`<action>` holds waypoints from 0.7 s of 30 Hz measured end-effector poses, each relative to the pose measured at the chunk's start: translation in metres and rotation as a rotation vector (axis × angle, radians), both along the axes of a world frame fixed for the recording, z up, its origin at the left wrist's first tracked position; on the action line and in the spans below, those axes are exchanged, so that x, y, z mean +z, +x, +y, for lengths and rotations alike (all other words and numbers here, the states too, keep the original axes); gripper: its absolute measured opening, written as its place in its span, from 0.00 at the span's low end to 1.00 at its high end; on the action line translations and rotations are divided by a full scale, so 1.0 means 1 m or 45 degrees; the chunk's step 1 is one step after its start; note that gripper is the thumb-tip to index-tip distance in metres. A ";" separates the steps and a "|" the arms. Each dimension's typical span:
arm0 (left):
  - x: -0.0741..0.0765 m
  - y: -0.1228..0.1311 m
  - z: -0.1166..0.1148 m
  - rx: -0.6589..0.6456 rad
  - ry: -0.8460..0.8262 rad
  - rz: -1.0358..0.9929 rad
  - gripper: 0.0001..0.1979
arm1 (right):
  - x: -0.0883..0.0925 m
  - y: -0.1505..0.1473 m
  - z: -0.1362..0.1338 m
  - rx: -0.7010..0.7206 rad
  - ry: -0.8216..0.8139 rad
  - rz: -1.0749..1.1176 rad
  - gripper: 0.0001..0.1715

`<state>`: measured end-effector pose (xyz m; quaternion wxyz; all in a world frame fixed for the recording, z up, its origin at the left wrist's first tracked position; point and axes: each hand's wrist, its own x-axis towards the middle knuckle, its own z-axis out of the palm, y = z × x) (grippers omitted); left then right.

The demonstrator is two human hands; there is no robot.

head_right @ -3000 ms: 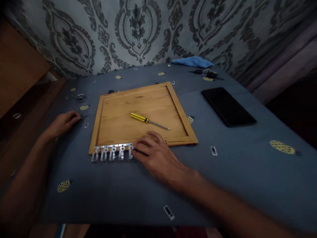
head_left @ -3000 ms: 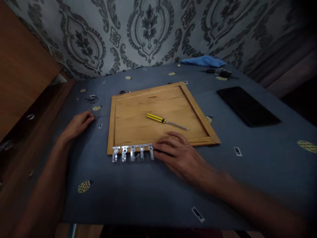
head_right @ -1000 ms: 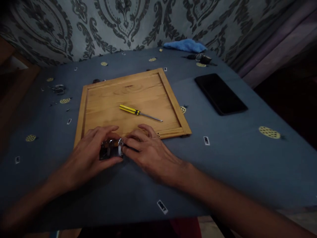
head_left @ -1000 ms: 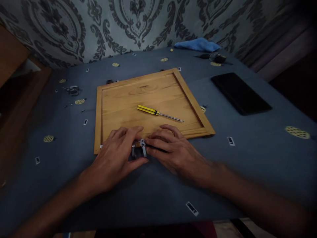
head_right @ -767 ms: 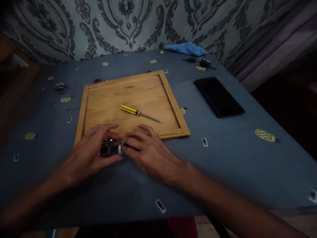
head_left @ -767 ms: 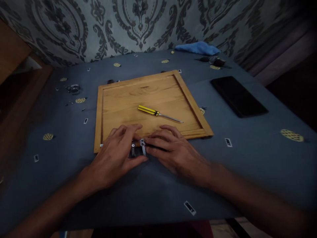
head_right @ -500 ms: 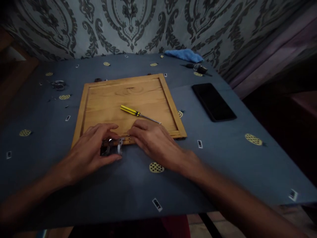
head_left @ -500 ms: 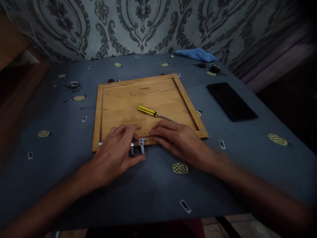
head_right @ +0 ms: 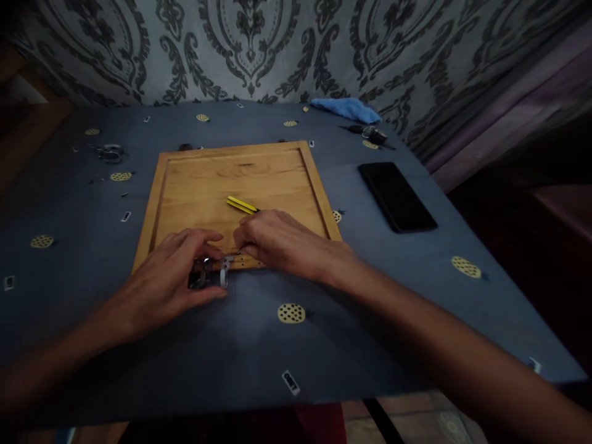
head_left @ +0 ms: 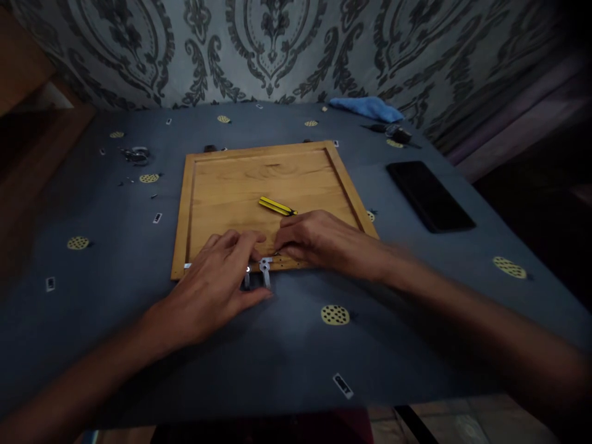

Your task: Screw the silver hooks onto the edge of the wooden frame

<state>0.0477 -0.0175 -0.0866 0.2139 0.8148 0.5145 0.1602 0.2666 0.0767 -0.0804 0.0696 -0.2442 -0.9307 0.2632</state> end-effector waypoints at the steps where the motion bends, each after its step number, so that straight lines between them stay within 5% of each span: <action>1: 0.000 0.000 0.000 0.001 -0.002 0.004 0.32 | 0.000 -0.001 0.001 0.007 -0.012 -0.020 0.11; 13: 0.002 0.001 0.000 0.027 -0.033 -0.014 0.31 | -0.011 0.005 -0.006 0.000 -0.025 0.042 0.08; 21: 0.002 0.002 0.000 0.013 -0.005 0.001 0.27 | 0.002 -0.002 -0.016 -0.046 -0.201 0.103 0.09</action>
